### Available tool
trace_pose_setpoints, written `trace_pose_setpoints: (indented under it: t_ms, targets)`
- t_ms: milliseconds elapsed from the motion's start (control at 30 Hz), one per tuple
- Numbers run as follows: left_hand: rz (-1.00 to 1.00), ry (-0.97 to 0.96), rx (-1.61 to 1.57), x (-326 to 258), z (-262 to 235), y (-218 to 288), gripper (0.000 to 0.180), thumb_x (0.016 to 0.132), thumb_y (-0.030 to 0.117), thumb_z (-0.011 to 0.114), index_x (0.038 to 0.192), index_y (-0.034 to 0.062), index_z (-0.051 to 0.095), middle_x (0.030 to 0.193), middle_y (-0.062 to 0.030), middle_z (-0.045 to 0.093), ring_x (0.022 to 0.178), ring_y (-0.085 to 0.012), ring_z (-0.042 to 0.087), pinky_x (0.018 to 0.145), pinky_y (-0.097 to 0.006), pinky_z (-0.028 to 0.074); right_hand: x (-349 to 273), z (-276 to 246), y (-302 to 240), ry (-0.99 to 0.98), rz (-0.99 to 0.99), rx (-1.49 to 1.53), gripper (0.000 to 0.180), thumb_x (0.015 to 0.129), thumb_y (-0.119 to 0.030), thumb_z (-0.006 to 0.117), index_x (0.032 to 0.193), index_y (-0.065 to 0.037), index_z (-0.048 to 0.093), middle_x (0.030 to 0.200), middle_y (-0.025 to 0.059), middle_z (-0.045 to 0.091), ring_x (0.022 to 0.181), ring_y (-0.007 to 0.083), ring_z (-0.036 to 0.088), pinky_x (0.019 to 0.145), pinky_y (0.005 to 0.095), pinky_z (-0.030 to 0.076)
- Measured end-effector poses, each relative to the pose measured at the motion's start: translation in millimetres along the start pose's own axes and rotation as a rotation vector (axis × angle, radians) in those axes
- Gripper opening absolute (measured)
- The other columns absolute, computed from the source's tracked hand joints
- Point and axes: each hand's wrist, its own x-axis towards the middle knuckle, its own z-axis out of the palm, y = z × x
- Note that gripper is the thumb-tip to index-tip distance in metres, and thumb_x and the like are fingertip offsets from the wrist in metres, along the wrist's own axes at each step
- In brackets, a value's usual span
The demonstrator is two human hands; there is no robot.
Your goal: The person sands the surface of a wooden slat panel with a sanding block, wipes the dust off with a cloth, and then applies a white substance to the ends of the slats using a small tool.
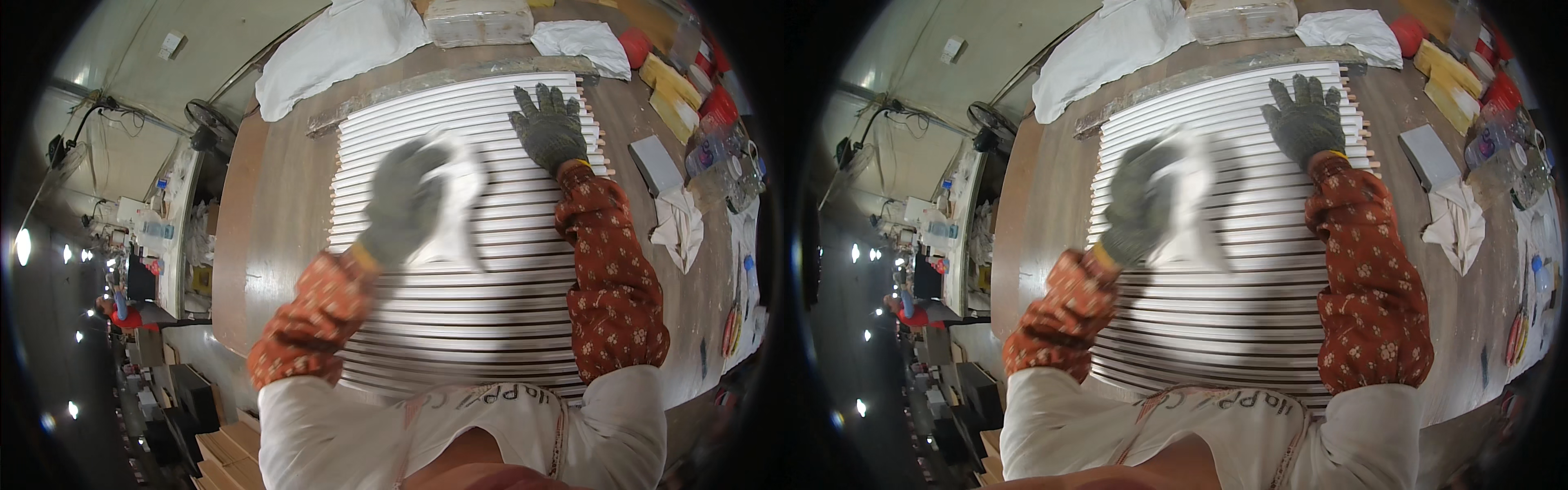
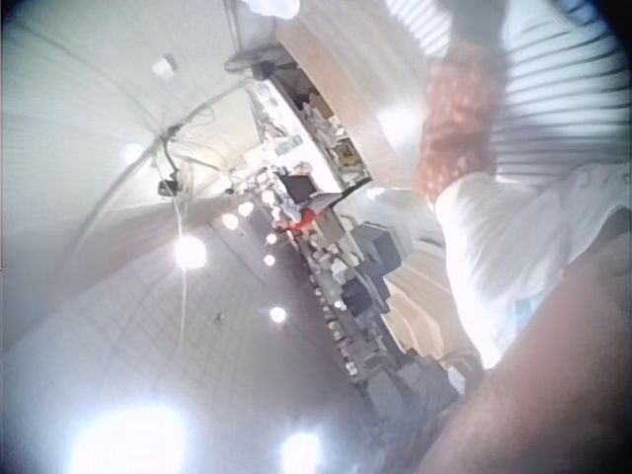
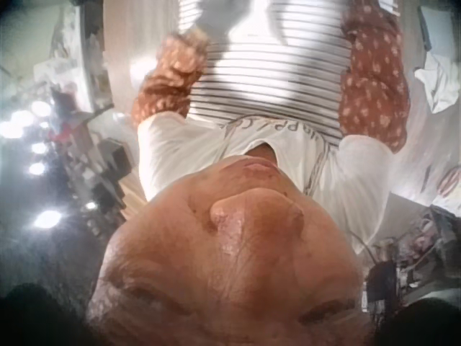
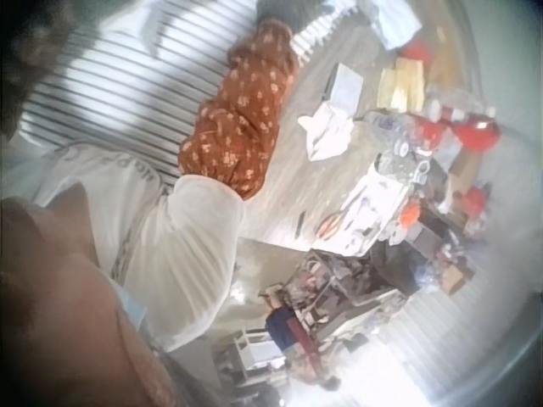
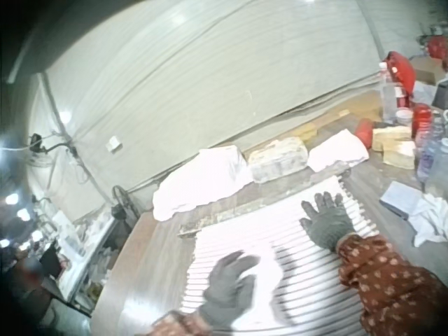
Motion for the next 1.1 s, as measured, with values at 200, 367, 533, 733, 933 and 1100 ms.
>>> trace_pose_setpoints:
  t_ms: [200,367,533,733,933,1100]
  targets:
    - [0.022,-0.351,0.242,32,54,-62,0.042,0.091,0.027,0.053,0.131,0.015,0.051,0.12,-0.0117,0.058,0.111,-0.0283,0.053,0.088,-0.045,0.045,2,-13,-6,-0.048,-0.024,-0.042,0.057,0.1,-0.048,0.03,0.151,-0.023,0.025,0.155,0.017,0.024,0.143,0.0374,0.022,0.116,0.0535,0.014]
    - [-0.469,-0.023,-0.021,-48,-48,-162,0.04,0.092,0.03,0.059,0.121,0.0012,0.058,0.115,-0.0137,0.061,0.108,-0.0255,0.059,0.09,-0.037,0.049,0,23,10,0.192,-0.092,0.039,0.053,0.098,-0.048,0.035,0.142,-0.019,0.042,0.151,0.0147,0.033,0.141,0.0347,0.026,0.114,0.0571,0.016]
    - [-0.669,0.122,0.282,-148,-175,-191,0.05,0.091,0.032,0.063,0.129,0.0018,0.053,0.126,-0.0151,0.056,0.115,-0.0262,0.055,0.096,-0.037,0.045,1,-4,-8,0.091,-0.007,0.128,0.061,0.094,-0.053,0.038,0.143,-0.016,0.043,0.15,0.0157,0.036,0.14,0.0352,0.028,0.113,0.0594,0.012]
    - [-0.61,-0.541,0.53,-180,-206,-195,0.065,0.084,0.034,0.071,0.137,0.0053,0.048,0.134,-0.0208,0.051,0.124,-0.033,0.049,0.102,-0.04,0.04,-11,-11,5,0.154,-0.13,0.028,0.045,0.094,-0.04,0.045,0.13,-0.013,0.053,0.128,0.0126,0.054,0.125,0.033,0.046,0.107,0.0503,0.027]
    - [-0.701,-0.161,0.334,-202,-235,-99,0.069,0.084,0.025,0.072,0.141,0.0019,0.041,0.142,-0.0191,0.044,0.13,-0.0325,0.043,0.107,-0.04,0.035,-130,-94,48,0.158,-0.282,0.247,0.042,0.092,-0.031,0.053,0.128,-0.01,0.055,0.112,0.0149,0.06,0.11,0.0298,0.053,0.099,0.0447,0.038]
    - [-0.446,-0.113,0.356,-219,-223,-7,0.066,0.089,0.017,0.065,0.147,0.0052,0.033,0.15,-0.0155,0.034,0.134,-0.0292,0.036,0.109,-0.039,0.029,-310,-66,118,0.611,0.145,0.582,0.03,0.093,-0.019,0.057,0.12,-0.006,0.06,0.117,0.0188,0.061,0.097,0.0296,0.062,0.082,0.0357,0.051]
